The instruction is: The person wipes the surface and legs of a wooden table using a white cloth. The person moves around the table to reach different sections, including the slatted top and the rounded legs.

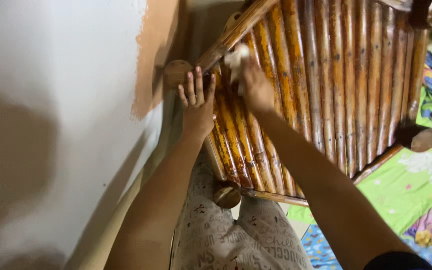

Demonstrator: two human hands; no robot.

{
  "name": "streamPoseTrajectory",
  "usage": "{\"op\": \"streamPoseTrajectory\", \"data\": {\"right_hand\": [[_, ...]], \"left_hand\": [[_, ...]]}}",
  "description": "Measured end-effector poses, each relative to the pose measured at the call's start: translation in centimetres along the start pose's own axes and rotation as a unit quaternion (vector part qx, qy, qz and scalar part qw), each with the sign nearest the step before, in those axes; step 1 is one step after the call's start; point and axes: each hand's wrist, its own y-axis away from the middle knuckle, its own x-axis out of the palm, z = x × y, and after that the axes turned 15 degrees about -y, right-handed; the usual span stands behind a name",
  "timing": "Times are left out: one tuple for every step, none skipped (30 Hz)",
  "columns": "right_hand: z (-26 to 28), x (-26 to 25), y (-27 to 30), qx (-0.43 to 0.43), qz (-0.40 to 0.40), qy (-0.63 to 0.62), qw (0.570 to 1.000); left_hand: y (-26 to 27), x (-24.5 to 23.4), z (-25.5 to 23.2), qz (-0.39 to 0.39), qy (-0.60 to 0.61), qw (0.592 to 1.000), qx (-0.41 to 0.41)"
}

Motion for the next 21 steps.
{"op": "streamPoseTrajectory", "data": {"right_hand": [[-0.7,0.9,-2.0,0.055,0.020,-0.043,0.997],[-1.6,1.0,-3.2,0.022,-0.005,-0.015,1.000],[-2.4,1.0,-3.9,-0.007,-0.029,0.014,0.999],[-2.4,1.7,-4.6,-0.026,-0.040,0.025,0.999],[-3.0,1.5,-5.0,-0.046,-0.052,0.043,0.997],[-3.3,0.9,-4.5,-0.067,-0.065,0.059,0.994],[-3.0,0.4,-3.5,-0.066,-0.059,0.053,0.995],[-2.7,-0.5,-2.0,-0.065,-0.054,0.047,0.995],[-2.3,-1.2,-0.3,-0.065,-0.048,0.039,0.996],[-1.7,-2.0,2.2,-0.021,0.036,0.037,0.998],[-1.2,-3.4,5.4,0.023,0.119,0.040,0.992],[-0.8,-4.6,8.4,0.019,0.143,0.044,0.988],[-0.4,-5.7,11.3,0.015,0.169,0.047,0.984],[-0.1,-6.8,13.9,-0.038,0.119,0.011,0.992],[-0.2,-7.3,15.6,-0.092,0.069,-0.027,0.993],[-0.5,-7.7,16.6,-0.098,0.075,-0.006,0.992],[-0.6,-7.8,17.1,-0.106,0.080,0.013,0.991],[-0.7,-7.7,16.9,-0.113,0.086,0.033,0.989],[-0.7,-7.2,16.1,-0.095,0.103,0.040,0.989],[-0.7,-6.6,14.8,-0.078,0.120,0.047,0.989],[-0.8,-6.1,13.0,-0.061,0.134,0.056,0.988]], "left_hand": [[-0.1,0.0,0.2,-0.009,0.006,1.000,-0.001],[-0.2,-0.1,0.4,-0.017,0.012,1.000,-0.002],[0.1,-0.1,0.3,-0.024,0.020,1.000,0.001],[0.5,0.0,0.4,-0.014,0.026,1.000,-0.005],[0.4,-0.1,0.1,-0.008,0.035,0.999,-0.008],[0.4,-0.2,-0.2,-0.002,0.045,0.999,-0.010],[0.4,-0.3,-0.2,-0.013,0.036,0.999,-0.011],[0.4,-0.4,-0.2,-0.023,0.027,0.999,-0.012],[0.5,-0.5,-0.1,-0.033,0.018,0.999,-0.013],[0.7,-0.5,0.1,-0.029,0.021,0.999,-0.013],[0.6,-0.6,0.2,-0.028,0.027,0.999,-0.010],[0.4,-0.6,0.1,-0.027,0.033,0.999,-0.007],[0.4,-0.5,0.0,-0.017,0.037,0.999,-0.013],[0.3,-0.3,-0.1,-0.007,0.041,0.999,-0.018],[0.4,-0.1,-0.1,0.003,0.044,0.999,-0.024],[0.6,0.3,-0.3,-0.012,0.020,0.999,-0.036],[1.1,0.6,-0.5,-0.026,-0.004,0.998,-0.050],[1.6,1.0,-0.9,-0.039,-0.028,0.997,-0.064],[2.4,1.5,-1.3,-0.044,-0.078,0.992,-0.084],[3.2,1.9,-2.0,-0.048,-0.127,0.985,-0.104],[3.4,2.2,-2.7,-0.057,-0.176,0.975,-0.124]]}}
